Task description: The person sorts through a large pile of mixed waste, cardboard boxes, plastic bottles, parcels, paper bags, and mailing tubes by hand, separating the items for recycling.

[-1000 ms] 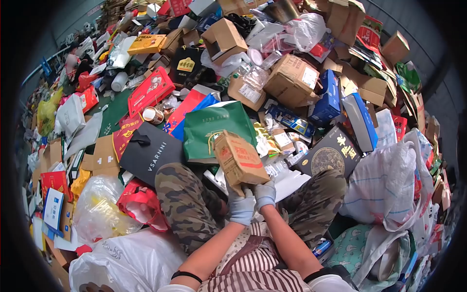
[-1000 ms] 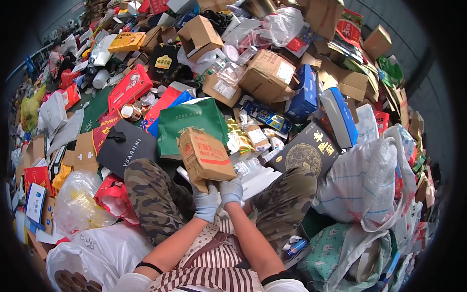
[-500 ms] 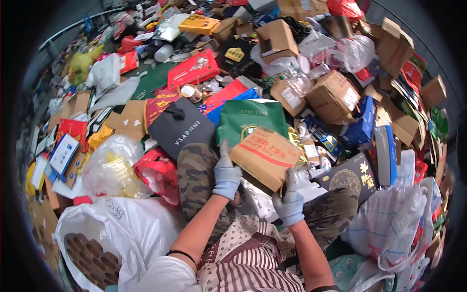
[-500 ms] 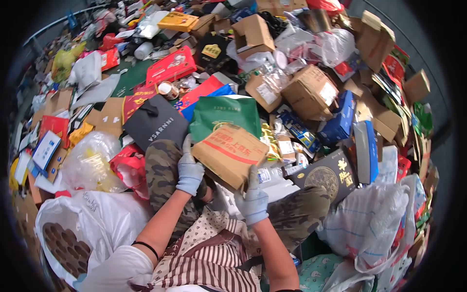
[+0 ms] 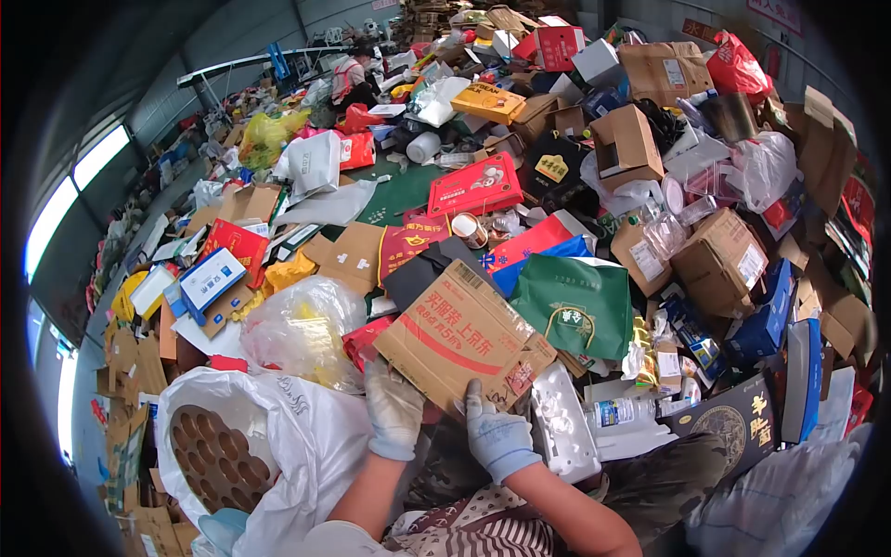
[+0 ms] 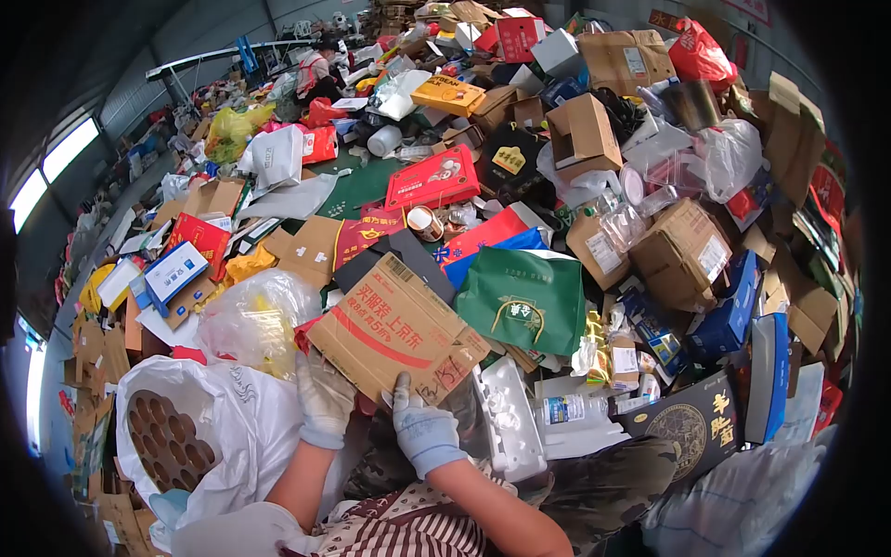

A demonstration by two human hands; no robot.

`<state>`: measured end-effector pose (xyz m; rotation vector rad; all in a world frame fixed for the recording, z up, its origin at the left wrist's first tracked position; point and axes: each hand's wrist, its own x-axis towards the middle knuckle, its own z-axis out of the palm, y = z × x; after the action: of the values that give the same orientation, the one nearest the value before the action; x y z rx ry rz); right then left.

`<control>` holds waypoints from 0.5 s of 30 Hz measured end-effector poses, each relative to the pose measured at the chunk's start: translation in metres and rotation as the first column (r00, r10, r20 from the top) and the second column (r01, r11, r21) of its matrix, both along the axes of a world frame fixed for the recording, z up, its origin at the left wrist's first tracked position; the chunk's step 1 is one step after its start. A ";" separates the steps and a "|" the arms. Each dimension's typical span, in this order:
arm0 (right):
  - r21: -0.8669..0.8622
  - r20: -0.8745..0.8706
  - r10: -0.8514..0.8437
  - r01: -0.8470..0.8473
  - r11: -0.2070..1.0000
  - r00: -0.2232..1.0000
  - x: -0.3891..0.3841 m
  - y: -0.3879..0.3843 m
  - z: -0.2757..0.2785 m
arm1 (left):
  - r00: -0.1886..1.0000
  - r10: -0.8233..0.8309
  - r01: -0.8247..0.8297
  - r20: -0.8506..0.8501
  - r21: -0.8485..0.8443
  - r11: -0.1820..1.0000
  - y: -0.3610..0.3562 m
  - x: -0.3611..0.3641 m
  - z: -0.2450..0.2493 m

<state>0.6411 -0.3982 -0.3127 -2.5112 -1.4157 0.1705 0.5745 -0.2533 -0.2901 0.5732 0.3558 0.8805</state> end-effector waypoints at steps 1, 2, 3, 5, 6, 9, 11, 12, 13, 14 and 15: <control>-0.011 -0.009 0.014 -0.014 1.000 1.000 -0.002 0.002 0.002 | 0.997 0.041 -0.041 0.065 0.001 0.999 -0.011 -0.001 0.001; -0.027 -0.012 0.040 -0.040 0.999 0.999 -0.002 0.000 0.004 | 0.996 0.040 -0.035 0.079 -0.064 0.997 -0.022 0.001 -0.001; -0.044 -0.012 0.073 -0.074 0.996 0.997 -0.001 -0.002 0.006 | 0.996 -0.019 0.016 -0.083 -0.035 0.999 -0.021 0.003 -0.009; 0.019 -0.056 0.165 -0.164 0.986 0.985 0.005 -0.011 0.005 | 0.908 -0.108 0.113 -0.406 -0.011 0.993 -0.003 0.006 -0.034; 0.126 -0.140 0.254 -0.238 0.963 0.957 0.012 -0.022 0.013 | 0.915 -0.110 0.112 -0.389 -0.018 0.994 0.002 0.013 -0.037; 0.377 -0.770 0.381 -0.118 0.919 0.512 0.042 -0.049 0.016 | 0.938 0.032 -0.015 -0.344 0.052 0.999 0.035 0.042 -0.034; 0.340 -0.925 0.292 0.184 0.922 0.244 0.065 -0.064 0.013 | 0.947 0.127 -0.092 -0.295 0.130 0.987 0.097 0.056 -0.055; 0.344 -0.921 0.262 0.285 0.895 0.288 0.082 -0.069 0.004 | 0.889 0.222 -0.238 -0.401 0.009 0.971 0.126 0.057 -0.046; 0.350 -0.916 0.228 0.379 0.856 0.329 0.099 -0.074 -0.006 | 0.877 0.271 -0.319 -0.397 -0.061 0.946 0.152 0.043 -0.031; 0.356 -0.919 0.218 0.457 0.815 0.328 0.129 -0.084 -0.031 | 0.860 0.323 -0.400 -0.395 -0.127 0.908 0.178 0.030 -0.017; 0.321 -0.939 0.202 0.503 0.803 0.277 0.146 -0.095 -0.025 | 0.836 0.440 -0.488 -0.328 -0.077 0.869 0.224 -0.001 -0.016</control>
<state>0.7875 -0.4927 -0.3374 -1.4040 -0.4914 0.9040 0.5731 -0.0297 -0.3064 0.4779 0.8652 1.2252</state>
